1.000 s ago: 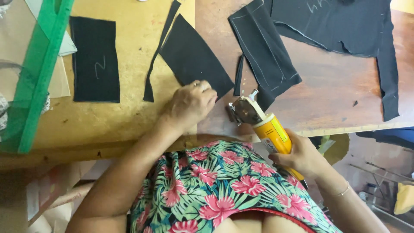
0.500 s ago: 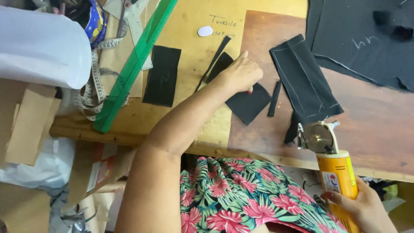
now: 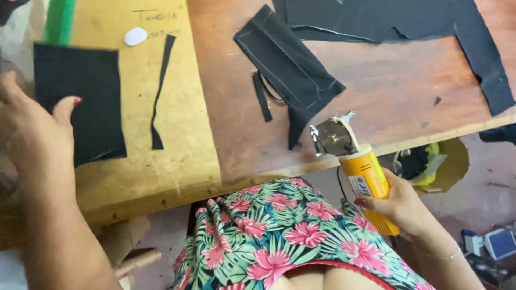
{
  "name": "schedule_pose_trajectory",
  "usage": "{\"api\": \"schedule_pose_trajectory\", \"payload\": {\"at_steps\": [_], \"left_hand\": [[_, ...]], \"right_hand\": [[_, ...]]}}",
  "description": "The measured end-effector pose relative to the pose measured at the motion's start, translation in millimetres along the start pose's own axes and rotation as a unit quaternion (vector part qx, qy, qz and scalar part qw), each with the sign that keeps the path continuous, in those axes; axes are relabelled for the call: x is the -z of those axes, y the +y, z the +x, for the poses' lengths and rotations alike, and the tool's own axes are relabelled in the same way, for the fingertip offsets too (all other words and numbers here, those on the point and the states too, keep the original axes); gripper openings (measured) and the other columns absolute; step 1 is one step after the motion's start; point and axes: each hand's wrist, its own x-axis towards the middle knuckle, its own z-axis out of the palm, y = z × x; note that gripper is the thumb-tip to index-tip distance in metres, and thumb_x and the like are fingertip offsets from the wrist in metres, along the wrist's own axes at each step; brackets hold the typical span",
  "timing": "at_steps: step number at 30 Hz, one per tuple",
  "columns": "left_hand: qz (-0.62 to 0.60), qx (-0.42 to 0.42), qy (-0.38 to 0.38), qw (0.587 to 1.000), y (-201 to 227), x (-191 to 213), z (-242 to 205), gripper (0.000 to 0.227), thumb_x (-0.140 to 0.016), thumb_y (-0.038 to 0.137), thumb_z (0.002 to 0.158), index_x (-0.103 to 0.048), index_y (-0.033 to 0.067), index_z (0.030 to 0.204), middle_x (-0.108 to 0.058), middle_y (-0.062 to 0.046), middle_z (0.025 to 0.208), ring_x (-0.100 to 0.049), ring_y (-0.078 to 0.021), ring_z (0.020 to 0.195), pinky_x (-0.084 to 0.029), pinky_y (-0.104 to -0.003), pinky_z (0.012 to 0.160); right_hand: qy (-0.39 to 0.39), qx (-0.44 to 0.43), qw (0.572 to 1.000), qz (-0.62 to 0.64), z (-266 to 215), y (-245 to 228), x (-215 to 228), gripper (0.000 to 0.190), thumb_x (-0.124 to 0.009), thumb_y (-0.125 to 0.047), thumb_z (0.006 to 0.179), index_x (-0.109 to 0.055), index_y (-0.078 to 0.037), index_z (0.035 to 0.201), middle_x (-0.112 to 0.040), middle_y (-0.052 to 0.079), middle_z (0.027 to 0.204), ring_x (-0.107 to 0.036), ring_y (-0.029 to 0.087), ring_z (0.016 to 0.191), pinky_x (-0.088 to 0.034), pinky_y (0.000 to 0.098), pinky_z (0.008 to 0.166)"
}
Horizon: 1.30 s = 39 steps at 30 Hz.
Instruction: The person uses a yellow rotary cutter to cut black fabric pieces on a wooden workbench. They follow pre-drawn chalk lines, cut several strips and shapes, and then fold and stack the finished pieces on the table.
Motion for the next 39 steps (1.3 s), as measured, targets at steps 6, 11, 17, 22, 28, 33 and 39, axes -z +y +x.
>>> {"api": "schedule_pose_trajectory", "payload": {"at_steps": [6, 11, 17, 22, 28, 33, 39], "left_hand": [[-0.116, -0.325, -0.014, 0.939, 155.7, -107.5, -27.2, 0.033, -0.074, 0.031, 0.094, -0.067, 0.0194, 0.125, -0.066, -0.002, 0.123, -0.062, -0.0221, 0.123, -0.044, -0.042, 0.107], [-0.22, -0.458, 0.02, 0.861, 275.6, -143.8, 1.0, 0.05, -0.08, 0.024, 0.084, -0.064, 0.0089, 0.129, -0.065, -0.013, 0.126, -0.058, -0.0325, 0.132, -0.041, -0.048, 0.115], [-0.204, -0.481, -0.052, 0.851, 307.6, -173.8, 12.6, 0.052, -0.078, 0.032, 0.085, -0.068, 0.0138, 0.133, -0.065, -0.018, 0.125, -0.056, -0.0415, 0.13, -0.041, -0.054, 0.111], [-0.236, -0.433, -0.013, 0.87, 321.3, -150.9, -12.9, 0.048, -0.072, 0.035, 0.08, -0.074, 0.0103, 0.122, -0.062, -0.019, 0.122, -0.054, -0.0436, 0.126, -0.042, -0.053, 0.101], [-0.234, -0.408, -0.164, 0.867, 369.2, -149.8, -73.1, 0.075, -0.08, 0.045, 0.079, -0.064, -0.0007, 0.137, -0.056, -0.025, 0.147, -0.039, -0.0464, 0.146, -0.018, -0.067, 0.12], [-0.213, -0.459, 0.042, 0.861, 354.4, -178.4, -60.1, 0.027, -0.061, 0.004, 0.085, -0.072, -0.0047, 0.108, -0.073, -0.028, 0.111, -0.069, -0.0454, 0.11, -0.052, -0.059, 0.091], [-0.184, -0.426, -0.071, 0.883, 303.4, -110.3, -91.4, 0.052, -0.054, 0.044, 0.092, -0.075, -0.0038, 0.089, -0.07, -0.029, 0.092, -0.067, -0.0468, 0.088, -0.043, -0.053, 0.071]], "right_hand": [[0.008, 0.002, 1.0, -0.015, 20.7, 30.8, 13.9, 0.072, -0.094, -0.001, 0.061, -0.067, 0.002, 0.128, -0.073, 0.031, 0.11, -0.072, 0.045, 0.096, -0.059, 0.0537, 0.082], [0.017, 0.018, 0.999, -0.041, 12.2, 44.9, 14.3, 0.068, -0.093, -0.01, 0.064, -0.067, 0.003, 0.125, -0.074, 0.029, 0.108, -0.072, 0.042, 0.095, -0.06, 0.0525, 0.08], [0.027, -0.01, 0.999, -0.015, 6.7, 61.5, 17.1, 0.067, -0.092, -0.009, 0.064, -0.066, 0.003, 0.125, -0.075, 0.03, 0.106, -0.073, 0.044, 0.096, -0.061, 0.0547, 0.08], [0.047, -0.028, 0.998, -0.013, 5.5, 72.6, 22.1, 0.067, -0.09, -0.005, 0.066, -0.065, 0.004, 0.127, -0.074, 0.031, 0.109, -0.072, 0.045, 0.098, -0.059, 0.055, 0.083], [0.062, -0.017, 0.997, -0.045, 15.4, 74.7, 23.9, 0.075, -0.092, -0.014, 0.065, -0.064, 0.001, 0.132, -0.074, 0.025, 0.108, -0.071, 0.039, 0.097, -0.058, 0.0514, 0.081], [0.056, -0.008, 0.998, -0.041, 17.9, 51.1, 22.8, 0.073, -0.09, -0.006, 0.065, -0.063, 0.002, 0.133, -0.072, 0.029, 0.112, -0.07, 0.043, 0.101, -0.058, 0.0523, 0.084], [0.039, -0.021, 0.999, -0.025, 17.8, 50.3, 18.1, 0.073, -0.09, -0.004, 0.066, -0.063, 0.002, 0.133, -0.072, 0.029, 0.115, -0.069, 0.043, 0.103, -0.058, 0.0541, 0.086]]}}
